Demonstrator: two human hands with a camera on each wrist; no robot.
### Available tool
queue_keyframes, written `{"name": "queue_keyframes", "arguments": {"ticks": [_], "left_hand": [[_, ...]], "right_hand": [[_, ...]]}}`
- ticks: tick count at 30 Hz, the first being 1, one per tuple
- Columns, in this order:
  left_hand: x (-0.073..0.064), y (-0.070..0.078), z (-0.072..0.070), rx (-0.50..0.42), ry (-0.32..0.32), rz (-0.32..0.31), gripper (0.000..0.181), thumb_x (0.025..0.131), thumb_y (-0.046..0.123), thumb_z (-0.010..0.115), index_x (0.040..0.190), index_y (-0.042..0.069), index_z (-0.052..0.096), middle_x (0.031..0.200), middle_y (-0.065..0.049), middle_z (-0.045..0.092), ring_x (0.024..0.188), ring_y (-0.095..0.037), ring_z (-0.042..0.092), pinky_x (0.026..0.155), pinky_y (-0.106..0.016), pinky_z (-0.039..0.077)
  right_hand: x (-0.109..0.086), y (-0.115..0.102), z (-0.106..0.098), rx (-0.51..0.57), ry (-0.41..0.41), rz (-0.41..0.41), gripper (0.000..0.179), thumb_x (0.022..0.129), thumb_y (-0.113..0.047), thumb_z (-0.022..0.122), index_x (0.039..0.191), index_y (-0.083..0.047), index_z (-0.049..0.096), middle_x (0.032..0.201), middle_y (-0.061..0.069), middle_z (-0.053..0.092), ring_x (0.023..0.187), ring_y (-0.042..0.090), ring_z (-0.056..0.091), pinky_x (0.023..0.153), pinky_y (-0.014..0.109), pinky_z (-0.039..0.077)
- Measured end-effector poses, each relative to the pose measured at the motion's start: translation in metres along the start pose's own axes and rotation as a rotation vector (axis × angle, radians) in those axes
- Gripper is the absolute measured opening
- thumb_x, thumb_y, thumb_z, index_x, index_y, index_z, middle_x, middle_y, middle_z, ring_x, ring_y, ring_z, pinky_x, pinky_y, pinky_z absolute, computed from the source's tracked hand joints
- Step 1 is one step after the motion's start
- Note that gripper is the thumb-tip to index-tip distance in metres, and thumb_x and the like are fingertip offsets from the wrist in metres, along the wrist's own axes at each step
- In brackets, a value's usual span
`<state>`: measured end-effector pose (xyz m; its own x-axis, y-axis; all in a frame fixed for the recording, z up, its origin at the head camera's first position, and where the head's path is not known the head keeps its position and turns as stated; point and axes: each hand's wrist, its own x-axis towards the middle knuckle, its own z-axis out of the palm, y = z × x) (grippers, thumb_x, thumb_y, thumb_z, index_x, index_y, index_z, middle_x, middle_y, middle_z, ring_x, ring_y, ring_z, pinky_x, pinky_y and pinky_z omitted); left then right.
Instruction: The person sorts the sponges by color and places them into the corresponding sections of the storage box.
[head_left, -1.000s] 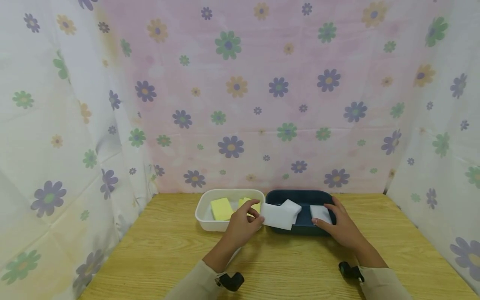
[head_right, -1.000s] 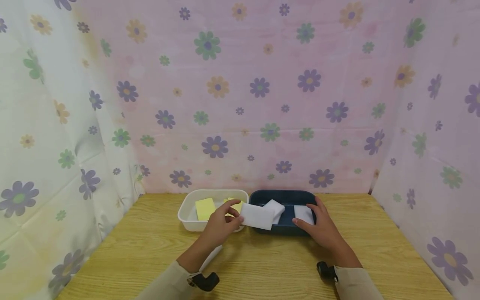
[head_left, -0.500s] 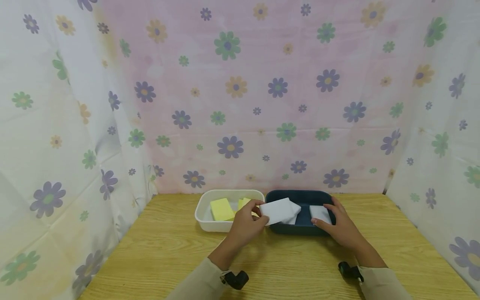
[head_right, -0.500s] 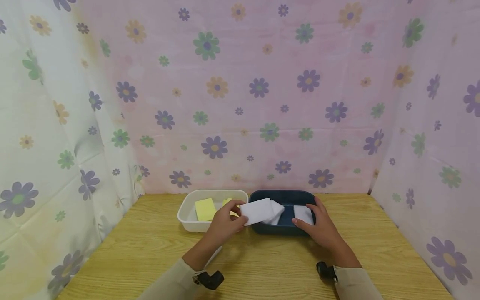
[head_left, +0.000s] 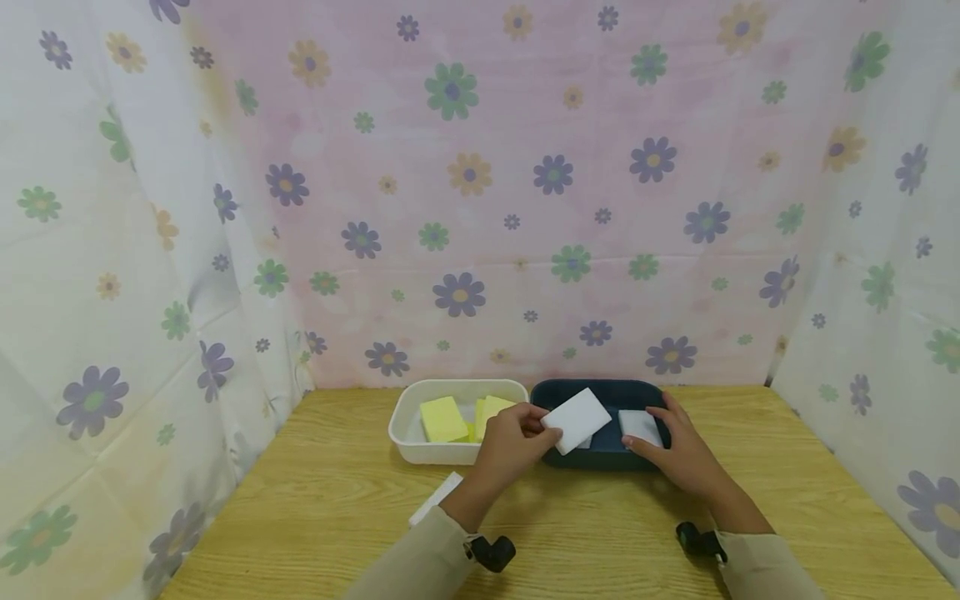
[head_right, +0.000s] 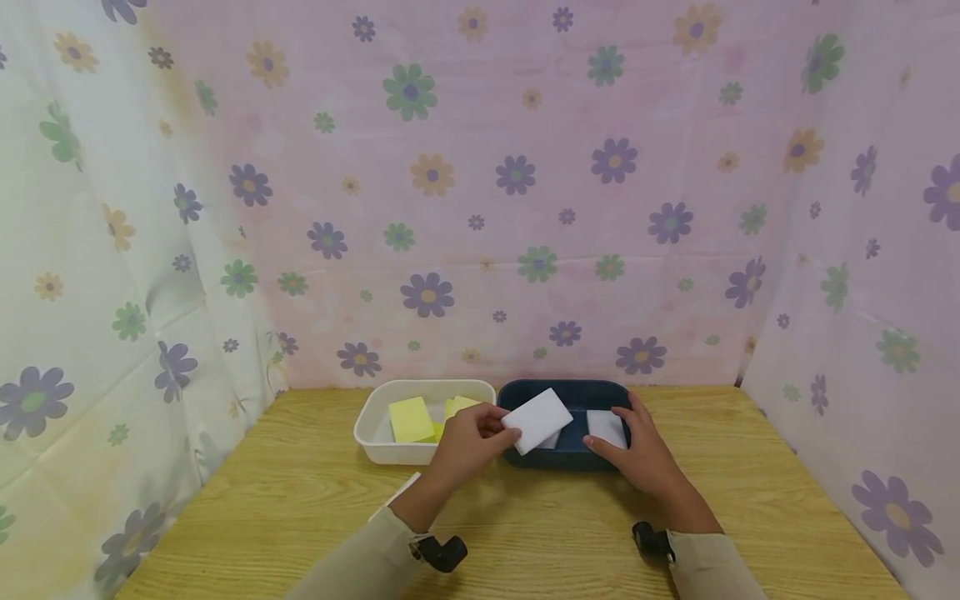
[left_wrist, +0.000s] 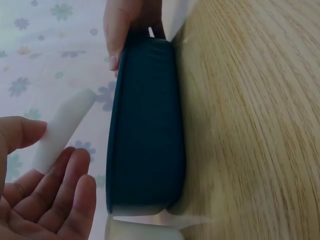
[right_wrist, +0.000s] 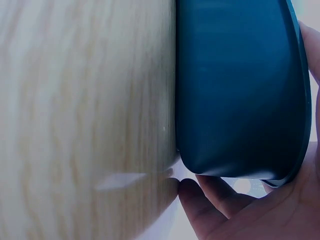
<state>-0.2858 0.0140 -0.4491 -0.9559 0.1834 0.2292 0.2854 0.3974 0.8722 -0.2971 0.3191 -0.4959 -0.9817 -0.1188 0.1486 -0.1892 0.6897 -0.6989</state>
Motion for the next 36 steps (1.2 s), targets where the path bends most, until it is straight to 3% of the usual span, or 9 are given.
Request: {"name": "queue_keyframes", "arguments": {"ticks": [8, 18, 27, 31, 36], "left_hand": [[0.005, -0.002, 0.011, 0.036, 0.019, 0.023, 0.029, 0.090, 0.029, 0.083, 0.113, 0.012, 0.078, 0.097, 0.001, 0.076, 0.082, -0.005, 0.068, 0.070, -0.024, 0.059], [0.023, 0.011, 0.046, 0.009, 0.045, 0.031, 0.033, 0.090, 0.026, 0.083, 0.122, 0.018, 0.077, 0.100, 0.005, 0.072, 0.081, -0.004, 0.066, 0.067, -0.020, 0.056], [0.036, 0.016, 0.078, -0.055, 0.082, -0.020, 0.028, 0.086, 0.032, 0.086, 0.108, 0.017, 0.079, 0.108, 0.005, 0.068, 0.081, -0.001, 0.066, 0.063, -0.021, 0.055], [0.038, 0.017, 0.083, -0.066, 0.111, -0.027, 0.027, 0.085, 0.031, 0.087, 0.104, 0.015, 0.078, 0.110, 0.003, 0.067, 0.081, -0.002, 0.066, 0.063, -0.021, 0.055], [0.041, 0.013, 0.086, -0.069, 0.129, -0.059, 0.023, 0.084, 0.029, 0.088, 0.099, 0.015, 0.078, 0.098, 0.005, 0.070, 0.076, -0.002, 0.066, 0.061, -0.023, 0.055]], "right_hand": [[0.000, -0.004, 0.000, -0.009, -0.001, 0.000, 0.097, 0.094, -0.062, 0.067, 0.158, 0.002, 0.034, 0.173, 0.020, -0.006, 0.153, 0.058, 0.010, 0.110, 0.080, 0.023], [-0.001, -0.005, -0.003, -0.001, -0.003, -0.004, 0.096, 0.095, -0.060, 0.067, 0.157, 0.005, 0.034, 0.172, 0.024, -0.005, 0.152, 0.060, 0.008, 0.108, 0.081, 0.025], [-0.002, -0.006, -0.004, 0.036, -0.011, 0.018, 0.095, 0.094, -0.058, 0.069, 0.157, 0.004, 0.033, 0.172, 0.025, -0.006, 0.152, 0.060, 0.006, 0.108, 0.083, 0.023], [0.000, -0.005, -0.002, 0.027, -0.009, 0.014, 0.094, 0.095, -0.058, 0.069, 0.156, 0.005, 0.034, 0.172, 0.026, -0.004, 0.152, 0.060, 0.007, 0.107, 0.083, 0.024], [-0.001, -0.004, -0.002, 0.024, -0.017, 0.022, 0.097, 0.094, -0.060, 0.068, 0.157, 0.005, 0.032, 0.171, 0.027, -0.005, 0.152, 0.061, 0.007, 0.108, 0.082, 0.024]]}}
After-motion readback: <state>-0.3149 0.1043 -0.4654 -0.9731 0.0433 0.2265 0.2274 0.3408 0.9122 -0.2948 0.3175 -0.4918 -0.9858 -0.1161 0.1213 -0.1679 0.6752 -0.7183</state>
